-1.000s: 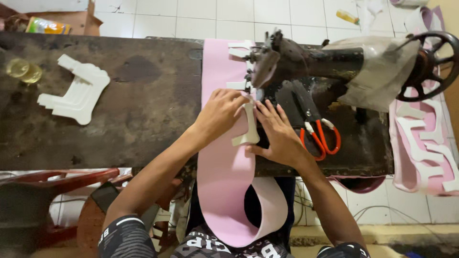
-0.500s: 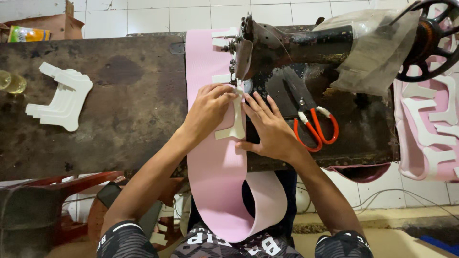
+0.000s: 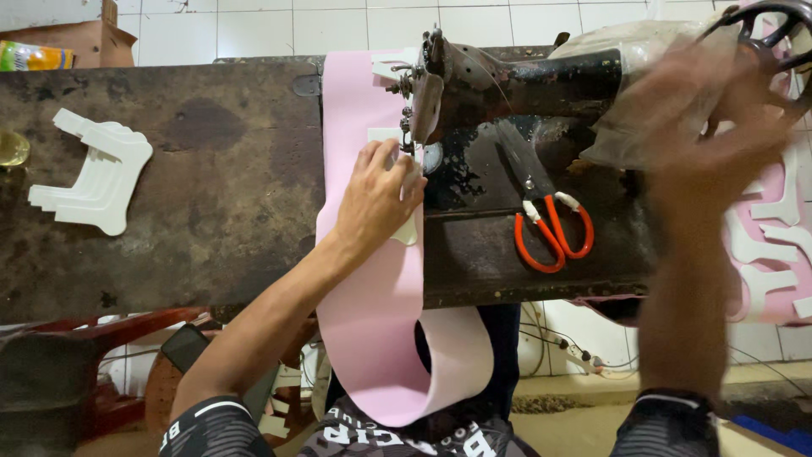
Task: The person sews white foam pieces onto a long pink foam strip using an industrial sewing machine, guiding the layered foam under the needle and repositioning the strip between pieces. They briefly handle a small bottle mid-task, then resume stitching and trimming threads.
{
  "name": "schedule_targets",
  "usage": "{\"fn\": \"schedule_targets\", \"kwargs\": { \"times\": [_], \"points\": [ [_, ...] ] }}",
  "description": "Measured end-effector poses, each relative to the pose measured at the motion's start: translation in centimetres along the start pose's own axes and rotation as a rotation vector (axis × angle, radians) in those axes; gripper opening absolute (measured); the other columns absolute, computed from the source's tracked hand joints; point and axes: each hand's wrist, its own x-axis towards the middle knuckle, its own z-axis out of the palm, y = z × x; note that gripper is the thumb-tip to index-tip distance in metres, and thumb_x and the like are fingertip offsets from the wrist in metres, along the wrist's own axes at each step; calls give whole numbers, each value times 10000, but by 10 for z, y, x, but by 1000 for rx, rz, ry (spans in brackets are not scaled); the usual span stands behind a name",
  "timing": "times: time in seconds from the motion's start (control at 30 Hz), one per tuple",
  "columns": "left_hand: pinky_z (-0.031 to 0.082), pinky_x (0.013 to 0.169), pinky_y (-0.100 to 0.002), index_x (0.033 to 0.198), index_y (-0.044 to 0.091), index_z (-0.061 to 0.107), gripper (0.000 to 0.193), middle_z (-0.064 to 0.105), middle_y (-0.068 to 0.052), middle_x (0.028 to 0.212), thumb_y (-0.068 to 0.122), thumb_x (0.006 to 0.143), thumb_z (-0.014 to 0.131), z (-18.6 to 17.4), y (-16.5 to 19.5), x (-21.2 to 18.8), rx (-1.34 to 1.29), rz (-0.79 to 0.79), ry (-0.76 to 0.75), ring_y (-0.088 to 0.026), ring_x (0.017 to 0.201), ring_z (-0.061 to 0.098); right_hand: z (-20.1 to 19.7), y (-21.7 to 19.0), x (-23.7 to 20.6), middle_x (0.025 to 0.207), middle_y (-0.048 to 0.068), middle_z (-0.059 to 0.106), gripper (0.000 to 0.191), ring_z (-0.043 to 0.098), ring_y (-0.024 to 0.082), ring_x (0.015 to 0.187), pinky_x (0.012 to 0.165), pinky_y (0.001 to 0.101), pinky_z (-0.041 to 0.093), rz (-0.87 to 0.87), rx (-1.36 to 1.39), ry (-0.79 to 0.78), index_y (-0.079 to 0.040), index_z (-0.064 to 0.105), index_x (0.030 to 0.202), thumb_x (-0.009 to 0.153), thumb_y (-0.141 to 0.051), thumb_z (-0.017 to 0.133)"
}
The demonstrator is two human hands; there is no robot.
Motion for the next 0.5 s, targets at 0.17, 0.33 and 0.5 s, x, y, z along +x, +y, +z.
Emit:
{"fn": "schedule_targets", "kwargs": {
  "times": [0.17, 0.33, 0.5],
  "points": [
    [466, 1047, -475, 1052, -7, 692, 248, 578, -239, 1298, 166, 893, 771, -2, -2, 4, -163, -9, 30, -420, 1232, 521, -17, 107, 26, 976, 96, 715, 275, 698, 149, 761, 607, 249, 553, 404, -270, -55, -60, 668, 1294, 1206, -263, 505],
    [474, 1045, -481, 1047, -23, 674, 260, 587, -225, 1295, 149, 879, 773, -5, 1, 6, -161, -22, 45, -412, 1217, 529, -25, 138, -7, 1151, 109, 735, 370, 727, 184, 965, 876, 272, 613, 186, -295, 46, 3, 631, 1339, 1252, -247, 372],
    [477, 1042, -475, 1048, -14, 680, 257, 593, -217, 1287, 149, 872, 772, -6, 2, 8, -152, -29, 47, -404, 1211, 534, -18, 126, -45, 1039, 128, 751, 362, 710, 214, 886, 788, 357, 560, 301, -190, 230, 53, 673, 1188, 1235, -223, 442]
  ]
}}
